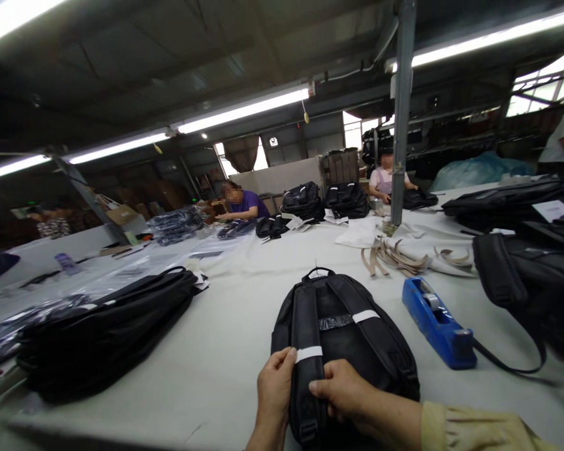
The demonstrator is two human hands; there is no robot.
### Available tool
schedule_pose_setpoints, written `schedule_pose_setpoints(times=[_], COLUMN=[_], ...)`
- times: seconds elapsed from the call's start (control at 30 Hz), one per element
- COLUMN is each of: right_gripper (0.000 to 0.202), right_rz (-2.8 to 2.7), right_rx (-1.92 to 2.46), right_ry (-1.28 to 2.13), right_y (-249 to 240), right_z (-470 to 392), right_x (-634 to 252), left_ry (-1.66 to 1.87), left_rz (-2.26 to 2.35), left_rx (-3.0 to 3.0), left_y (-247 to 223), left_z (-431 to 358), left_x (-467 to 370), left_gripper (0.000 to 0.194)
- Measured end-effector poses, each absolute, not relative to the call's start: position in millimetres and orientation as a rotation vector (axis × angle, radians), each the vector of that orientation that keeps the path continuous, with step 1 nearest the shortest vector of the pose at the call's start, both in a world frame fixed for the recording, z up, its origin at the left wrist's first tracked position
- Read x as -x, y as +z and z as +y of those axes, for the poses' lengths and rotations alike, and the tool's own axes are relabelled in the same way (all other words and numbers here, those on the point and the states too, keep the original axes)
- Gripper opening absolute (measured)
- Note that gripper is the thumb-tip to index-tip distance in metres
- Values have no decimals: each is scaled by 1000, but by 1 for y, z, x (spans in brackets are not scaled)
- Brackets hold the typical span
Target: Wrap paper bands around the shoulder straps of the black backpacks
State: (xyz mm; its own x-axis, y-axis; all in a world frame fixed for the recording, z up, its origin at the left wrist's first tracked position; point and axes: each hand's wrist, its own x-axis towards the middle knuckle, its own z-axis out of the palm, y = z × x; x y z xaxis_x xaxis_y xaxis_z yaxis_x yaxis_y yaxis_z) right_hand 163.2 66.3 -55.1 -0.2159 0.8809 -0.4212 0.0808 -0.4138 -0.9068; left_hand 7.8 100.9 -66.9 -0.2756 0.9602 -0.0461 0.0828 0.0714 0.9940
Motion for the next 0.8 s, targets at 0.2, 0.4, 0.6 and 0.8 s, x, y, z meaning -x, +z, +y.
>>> schedule_pose_setpoints(times=[0.2, 0.4, 0.6, 0.8], right_gripper=[10, 12, 28, 17], right_rz=[-1177, -1155, -1049, -1106], right_rx=[1418, 1365, 1524, 1577], right_ry=[1684, 1658, 1616, 1483], right_y=[-50, -44, -35, -36], right_z=[62, 52, 79, 94], right_x=[-169, -177, -169, -156], left_ry=[1277, 1123, 1078, 992], left_rz=[1378, 1209, 1252, 1531], left_rx=[-904, -715, -847, -1241], left_y=[-61, -43, -45, -50], left_z=[95, 71, 54, 54], left_x=[-11, -11, -15, -9], left_gripper=[41, 39, 51, 47])
